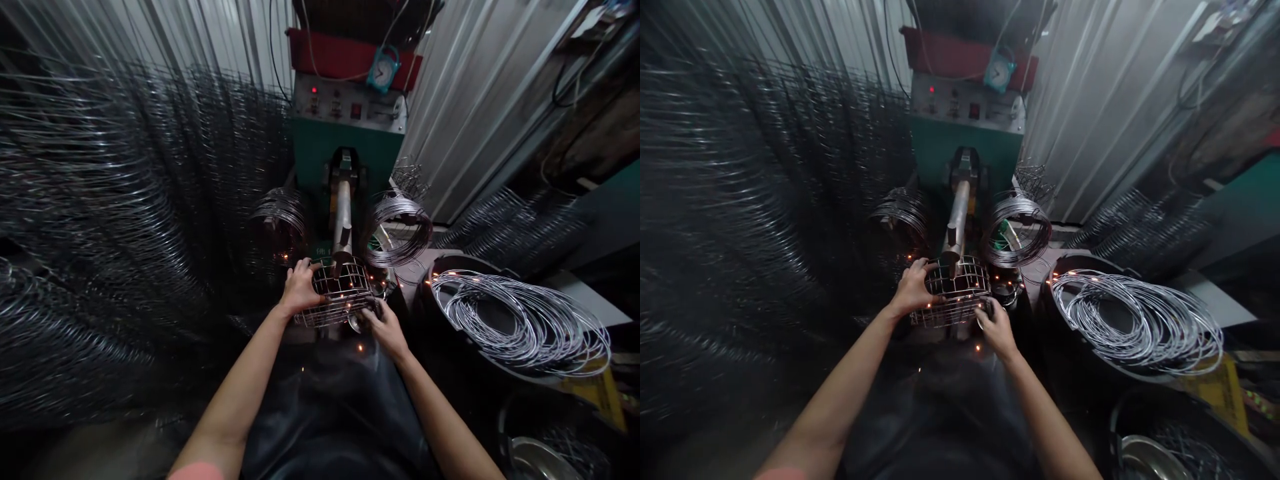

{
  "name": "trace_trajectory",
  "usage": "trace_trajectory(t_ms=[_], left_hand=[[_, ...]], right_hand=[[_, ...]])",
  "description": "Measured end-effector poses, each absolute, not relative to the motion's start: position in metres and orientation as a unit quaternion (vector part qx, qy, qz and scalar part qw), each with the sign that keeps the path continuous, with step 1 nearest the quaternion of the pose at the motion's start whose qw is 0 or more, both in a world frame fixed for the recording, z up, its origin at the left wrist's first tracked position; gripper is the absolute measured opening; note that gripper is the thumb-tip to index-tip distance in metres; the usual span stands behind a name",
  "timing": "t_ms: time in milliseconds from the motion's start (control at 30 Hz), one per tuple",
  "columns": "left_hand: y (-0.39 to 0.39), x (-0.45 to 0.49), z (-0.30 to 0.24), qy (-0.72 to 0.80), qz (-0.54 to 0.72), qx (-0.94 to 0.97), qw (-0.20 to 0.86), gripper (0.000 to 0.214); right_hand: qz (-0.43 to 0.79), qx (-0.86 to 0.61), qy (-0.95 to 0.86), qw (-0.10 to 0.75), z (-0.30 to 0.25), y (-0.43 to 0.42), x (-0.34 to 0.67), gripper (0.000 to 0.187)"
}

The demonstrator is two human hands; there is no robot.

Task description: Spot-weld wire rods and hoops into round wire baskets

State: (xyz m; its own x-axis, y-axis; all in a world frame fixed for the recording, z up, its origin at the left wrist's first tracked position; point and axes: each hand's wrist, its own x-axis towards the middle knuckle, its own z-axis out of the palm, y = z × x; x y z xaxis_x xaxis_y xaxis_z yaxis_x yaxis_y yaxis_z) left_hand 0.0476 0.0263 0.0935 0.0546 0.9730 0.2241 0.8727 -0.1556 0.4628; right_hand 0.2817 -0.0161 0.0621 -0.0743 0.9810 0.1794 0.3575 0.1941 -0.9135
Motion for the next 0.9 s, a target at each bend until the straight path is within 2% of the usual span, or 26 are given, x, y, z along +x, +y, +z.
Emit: trace_trajectory(t_ms=[100, 267, 367, 467, 567, 633, 700, 800, 900], left_hand=[[0.029, 0.046, 0.094, 0.648, 0.251, 0.714, 0.088, 0.085], [0.044, 0.041, 0.094, 0.677, 0.248, 0.684, 0.111, 0.082], [0.051, 0.041, 0.096, 0.689, 0.248, 0.671, 0.119, 0.082], [0.05, 0.037, 0.097, 0.688, 0.251, 0.668, 0.13, 0.083], [0.037, 0.023, 0.086, 0.677, 0.245, 0.674, 0.166, 0.107], [0.024, 0.01, 0.07, 0.683, 0.247, 0.656, 0.204, 0.126], [0.012, 0.002, 0.049, 0.697, 0.26, 0.621, 0.247, 0.135], [0.004, 0.003, 0.019, 0.695, 0.329, 0.577, 0.275, 0.135], [0.007, 0.01, 0.0, 0.666, 0.434, 0.554, 0.246, 0.121]], right_hand=[[0.451, -0.562, -0.55, 0.422, 0.021, -0.051, 0.305, 0.043], [0.395, -0.597, -0.531, 0.454, -0.036, -0.092, 0.317, 0.037], [0.438, -0.608, -0.42, 0.512, -0.04, -0.093, 0.317, 0.034], [0.553, -0.58, -0.23, 0.553, -0.03, -0.082, 0.325, 0.037], [0.636, -0.529, -0.127, 0.547, -0.016, -0.073, 0.343, 0.036], [0.652, -0.516, -0.124, 0.542, -0.011, -0.071, 0.353, 0.033], [0.637, -0.528, -0.16, 0.538, -0.011, -0.074, 0.359, 0.031], [0.547, -0.59, -0.278, 0.526, -0.025, -0.085, 0.359, 0.036], [0.44, -0.63, -0.449, 0.456, -0.041, -0.101, 0.357, 0.035]])
